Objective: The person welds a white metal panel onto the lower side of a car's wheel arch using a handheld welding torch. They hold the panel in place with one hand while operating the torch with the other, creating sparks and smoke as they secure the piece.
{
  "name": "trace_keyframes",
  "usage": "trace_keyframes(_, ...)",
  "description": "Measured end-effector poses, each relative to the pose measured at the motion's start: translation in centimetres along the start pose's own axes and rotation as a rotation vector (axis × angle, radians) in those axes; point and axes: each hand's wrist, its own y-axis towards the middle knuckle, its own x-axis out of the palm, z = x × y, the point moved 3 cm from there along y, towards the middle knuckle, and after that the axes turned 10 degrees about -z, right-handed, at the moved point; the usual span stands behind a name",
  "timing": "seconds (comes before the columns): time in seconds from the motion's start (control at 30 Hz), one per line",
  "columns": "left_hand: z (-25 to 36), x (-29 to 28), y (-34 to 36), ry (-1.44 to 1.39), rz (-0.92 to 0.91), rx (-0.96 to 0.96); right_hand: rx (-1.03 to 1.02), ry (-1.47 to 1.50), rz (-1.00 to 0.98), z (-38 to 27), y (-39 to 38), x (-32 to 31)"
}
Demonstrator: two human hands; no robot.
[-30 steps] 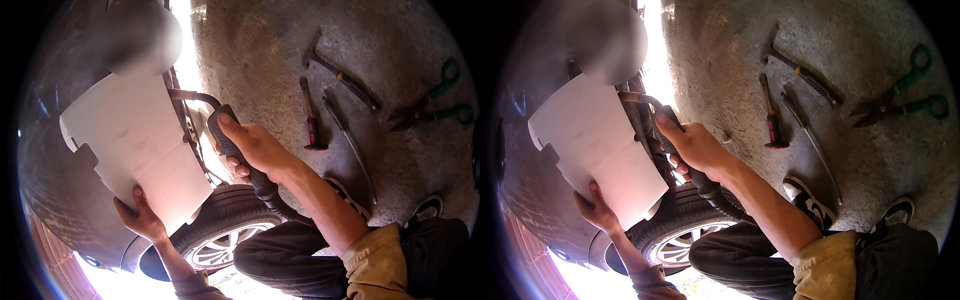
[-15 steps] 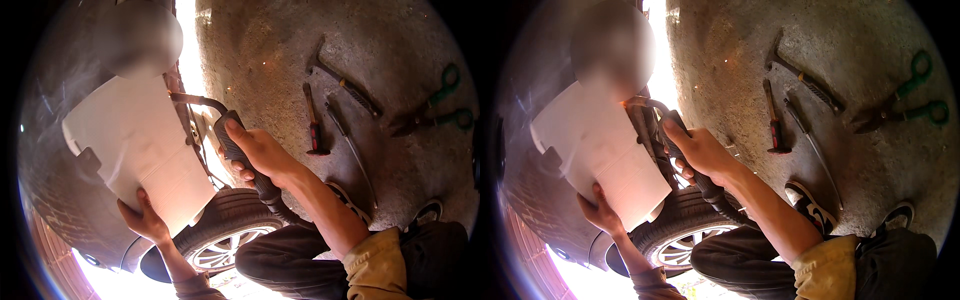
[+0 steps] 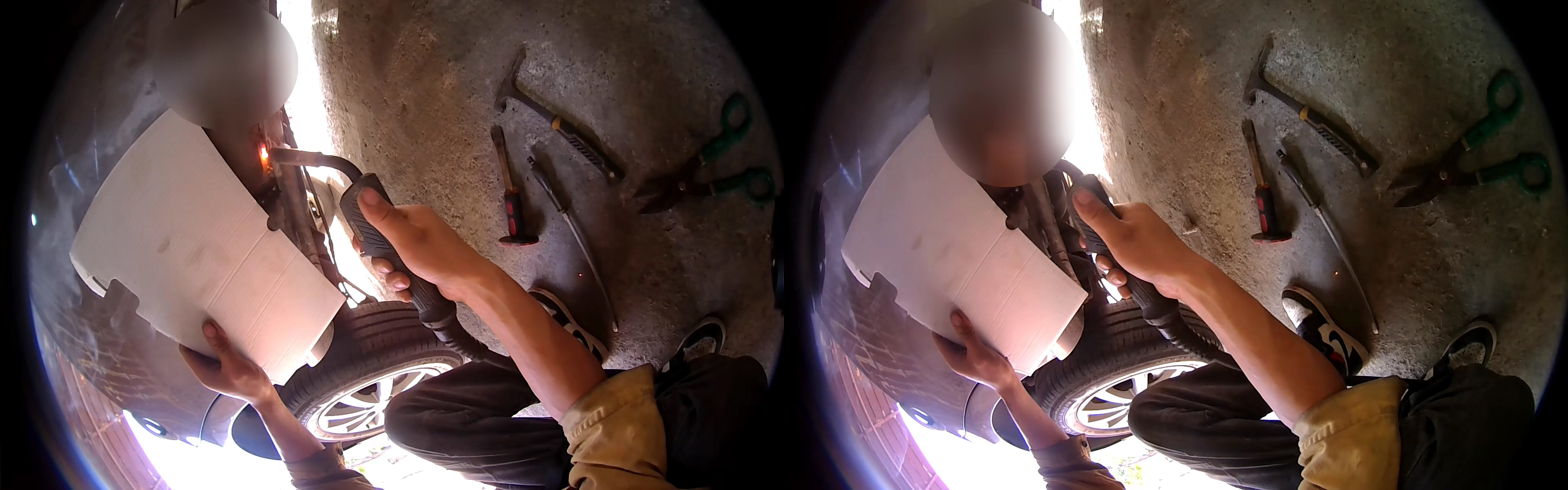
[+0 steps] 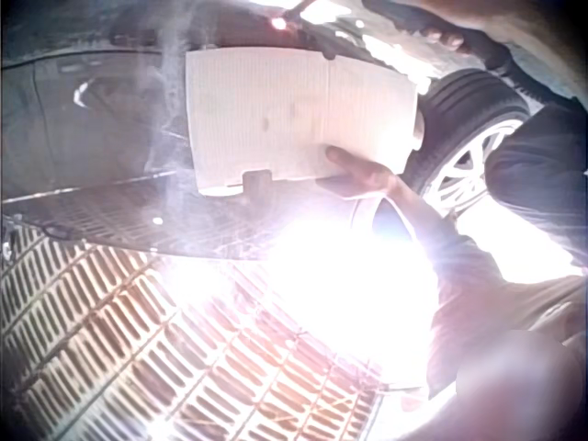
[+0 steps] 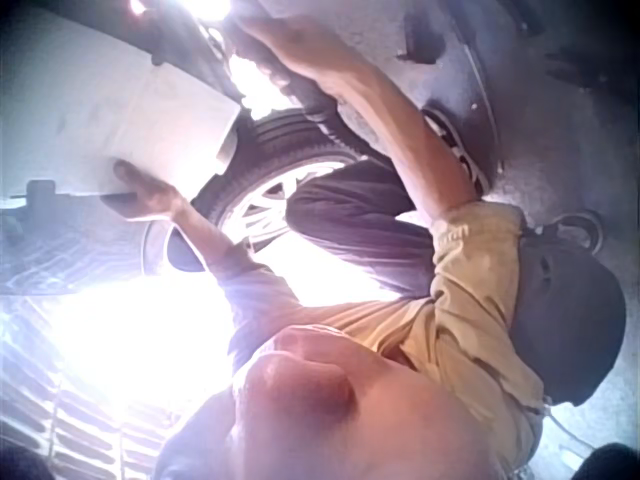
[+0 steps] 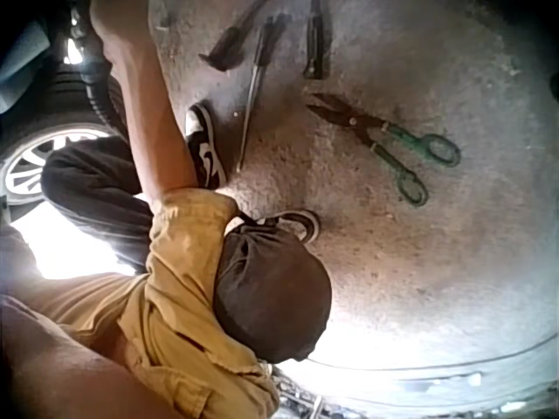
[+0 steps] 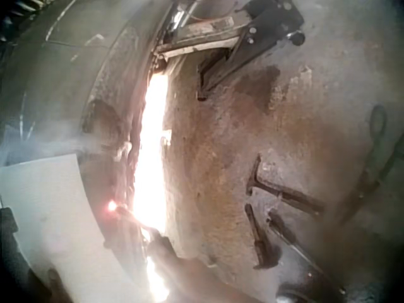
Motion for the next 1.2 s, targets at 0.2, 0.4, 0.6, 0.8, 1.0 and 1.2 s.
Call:
trace_keyframes(0.2,-0.3,0.4,-0.5,0.041,-0.061,0.026,-0.018,-0.032,-0.001,-0.2,0.1,-0.2)
trace_keyframes(0.4,-0.5,0.9,-0.5,-0.022,-0.159,0.033,-0.011,-0.027,-0.005,-0.3,0.1,0.2)
trace_keyframes(0.6,-0.3,0.1,-0.5,0.123,-0.052,0.014,-0.028,-0.008,0.001,-0.2,-0.2,0.0)
trace_keyframes(0.8,-0.7,-0.3,-0.3,-0.031,-0.026,-0.02,-0.044,-0.076,0.067,0.5,-0.1,-0.9)
trace_keyframes(1.0,-1.4,-1.0,1.2,-0.236,-0.014,-0.075,-0.061,-0.208,0.105,-1.5,-0.8,-2.5)
trace_keyframes(1.2,-3.1,-1.3,3.6,-0.161,0.053,-0.039,-0.064,-0.371,0.062,-1.8,-1.9,-2.7)
